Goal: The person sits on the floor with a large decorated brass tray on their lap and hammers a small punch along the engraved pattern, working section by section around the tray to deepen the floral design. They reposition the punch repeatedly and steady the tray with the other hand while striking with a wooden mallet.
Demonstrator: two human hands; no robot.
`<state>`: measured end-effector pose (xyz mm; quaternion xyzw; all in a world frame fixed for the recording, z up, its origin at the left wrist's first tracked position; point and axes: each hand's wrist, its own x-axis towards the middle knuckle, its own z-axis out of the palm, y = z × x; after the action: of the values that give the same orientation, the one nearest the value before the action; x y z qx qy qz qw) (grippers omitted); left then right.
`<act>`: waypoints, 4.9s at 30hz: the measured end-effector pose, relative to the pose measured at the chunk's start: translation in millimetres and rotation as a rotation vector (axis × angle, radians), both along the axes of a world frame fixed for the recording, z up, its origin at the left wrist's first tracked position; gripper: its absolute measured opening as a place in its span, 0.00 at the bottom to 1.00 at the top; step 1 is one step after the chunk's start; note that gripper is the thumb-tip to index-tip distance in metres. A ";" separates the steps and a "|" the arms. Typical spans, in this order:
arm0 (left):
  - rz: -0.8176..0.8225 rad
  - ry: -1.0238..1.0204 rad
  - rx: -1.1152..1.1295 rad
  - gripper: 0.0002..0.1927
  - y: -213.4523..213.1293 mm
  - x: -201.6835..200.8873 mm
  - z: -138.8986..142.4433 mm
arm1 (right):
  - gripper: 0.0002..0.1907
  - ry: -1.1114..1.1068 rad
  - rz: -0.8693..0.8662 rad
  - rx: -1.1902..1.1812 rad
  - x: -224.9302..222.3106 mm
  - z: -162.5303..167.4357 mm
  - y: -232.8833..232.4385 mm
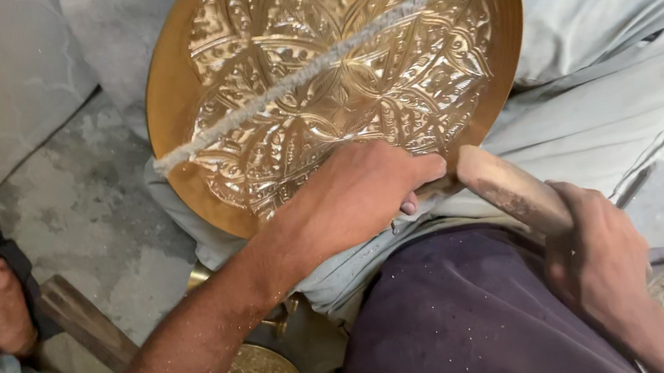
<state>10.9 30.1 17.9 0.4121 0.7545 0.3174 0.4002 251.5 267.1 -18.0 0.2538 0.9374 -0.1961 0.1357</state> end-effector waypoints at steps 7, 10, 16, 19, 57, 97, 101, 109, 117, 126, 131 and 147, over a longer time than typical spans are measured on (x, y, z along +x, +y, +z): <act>-0.007 0.024 0.049 0.11 -8.6 -4.5 3.4 | 0.28 0.138 0.074 -0.188 -6.8 5.3 1.9; 0.222 0.092 0.279 0.14 -32.0 6.6 21.8 | 0.27 -0.008 0.028 -0.004 -9.2 11.4 12.7; 1.144 0.318 0.790 0.07 -110.8 69.6 34.3 | 0.32 -0.038 -0.314 -0.069 -22.1 15.6 37.7; 1.382 0.375 0.769 0.15 -142.6 81.5 12.1 | 0.28 0.284 0.033 0.184 -28.6 26.7 24.5; 1.337 0.552 0.450 0.13 -88.1 125.9 51.1 | 0.41 0.424 -0.065 -0.593 -123.2 37.9 -22.1; 1.331 0.329 0.703 0.13 114.3 41.1 -28.8 | 0.25 0.306 0.183 -0.047 -144.3 122.6 194.1; 1.267 0.436 0.686 0.10 115.4 37.0 -29.2 | 0.17 0.421 0.500 0.270 -195.3 131.6 190.9; 1.105 0.547 0.575 0.16 109.9 20.2 -20.6 | 0.15 0.565 1.039 0.643 -242.5 207.1 91.7; 1.077 0.422 0.606 0.14 107.1 16.9 -22.3 | 0.13 0.453 1.059 0.641 -243.0 200.5 89.8; 1.271 0.457 0.655 0.10 112.2 32.8 -33.2 | 0.16 0.507 1.200 0.822 -251.2 212.7 52.3; 1.336 0.384 0.651 0.11 113.7 38.1 -37.3 | 0.17 0.343 1.185 0.768 -256.4 219.8 23.4; 1.344 0.442 0.692 0.10 113.1 41.8 -50.9 | 0.13 0.348 1.145 0.664 -259.3 208.5 34.3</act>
<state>52.7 143.1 -33.0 0.0224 0.7625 0.6188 -0.1876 -7.8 301.5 190.5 -0.2891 0.9425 0.1666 -0.0198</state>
